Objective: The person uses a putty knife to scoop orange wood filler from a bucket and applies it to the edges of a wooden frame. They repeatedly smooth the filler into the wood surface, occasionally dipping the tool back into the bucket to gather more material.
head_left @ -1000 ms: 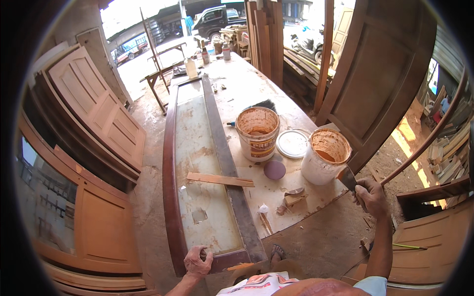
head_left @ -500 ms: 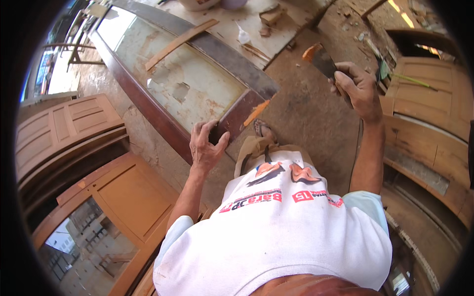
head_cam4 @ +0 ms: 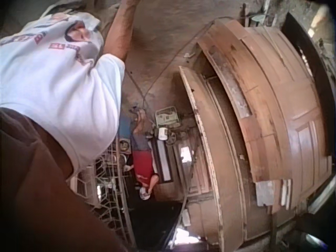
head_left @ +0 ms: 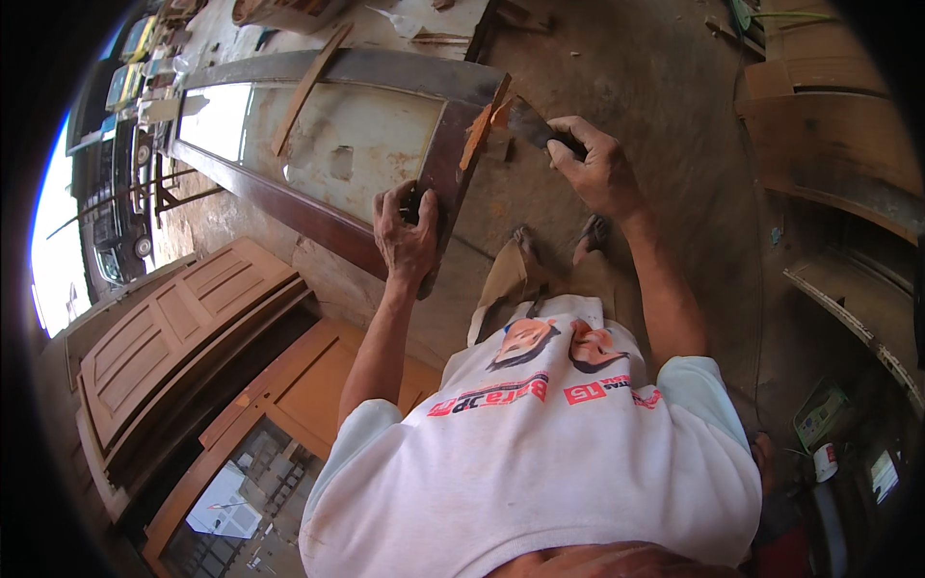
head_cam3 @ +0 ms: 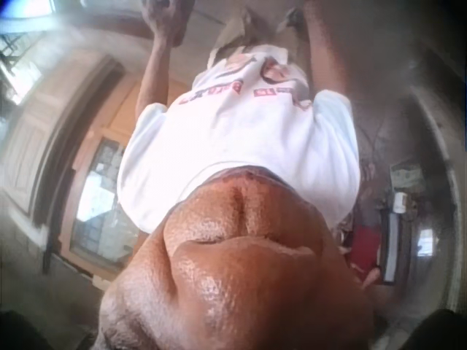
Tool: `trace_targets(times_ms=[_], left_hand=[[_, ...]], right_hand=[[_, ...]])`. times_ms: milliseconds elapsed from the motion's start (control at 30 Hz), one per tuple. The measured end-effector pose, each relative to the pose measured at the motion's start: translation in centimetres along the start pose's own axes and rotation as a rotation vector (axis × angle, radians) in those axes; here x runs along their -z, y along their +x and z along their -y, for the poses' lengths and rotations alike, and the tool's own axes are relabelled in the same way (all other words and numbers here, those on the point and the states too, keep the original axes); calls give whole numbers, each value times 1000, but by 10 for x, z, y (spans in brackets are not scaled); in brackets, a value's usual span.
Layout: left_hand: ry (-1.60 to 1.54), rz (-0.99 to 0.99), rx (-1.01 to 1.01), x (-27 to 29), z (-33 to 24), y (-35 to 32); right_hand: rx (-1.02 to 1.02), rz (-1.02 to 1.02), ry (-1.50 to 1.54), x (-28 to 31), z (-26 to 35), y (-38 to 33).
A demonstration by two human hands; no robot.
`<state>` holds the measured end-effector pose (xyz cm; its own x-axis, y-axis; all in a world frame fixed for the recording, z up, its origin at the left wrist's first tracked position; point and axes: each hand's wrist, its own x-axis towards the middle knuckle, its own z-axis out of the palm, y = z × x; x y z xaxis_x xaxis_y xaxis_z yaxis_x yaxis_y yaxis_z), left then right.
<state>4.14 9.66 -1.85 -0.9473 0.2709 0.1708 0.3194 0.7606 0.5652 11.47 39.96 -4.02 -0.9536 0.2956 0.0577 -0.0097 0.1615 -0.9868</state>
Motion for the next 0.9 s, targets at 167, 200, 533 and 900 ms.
trace_targets(times_ms=[167,200,533,900], left_hand=[[-16,67,-13,1,5,-2],[-15,74,-32,0,5,-1],[14,96,-159,2,14,0],[13,122,-188,0,19,0]], right_hand=[[35,-256,14,-59,-35,-26],[57,-328,37,-71,-39,-29],[233,-721,-17,-173,-73,-21],[216,-532,-109,-165,-60,-48]])
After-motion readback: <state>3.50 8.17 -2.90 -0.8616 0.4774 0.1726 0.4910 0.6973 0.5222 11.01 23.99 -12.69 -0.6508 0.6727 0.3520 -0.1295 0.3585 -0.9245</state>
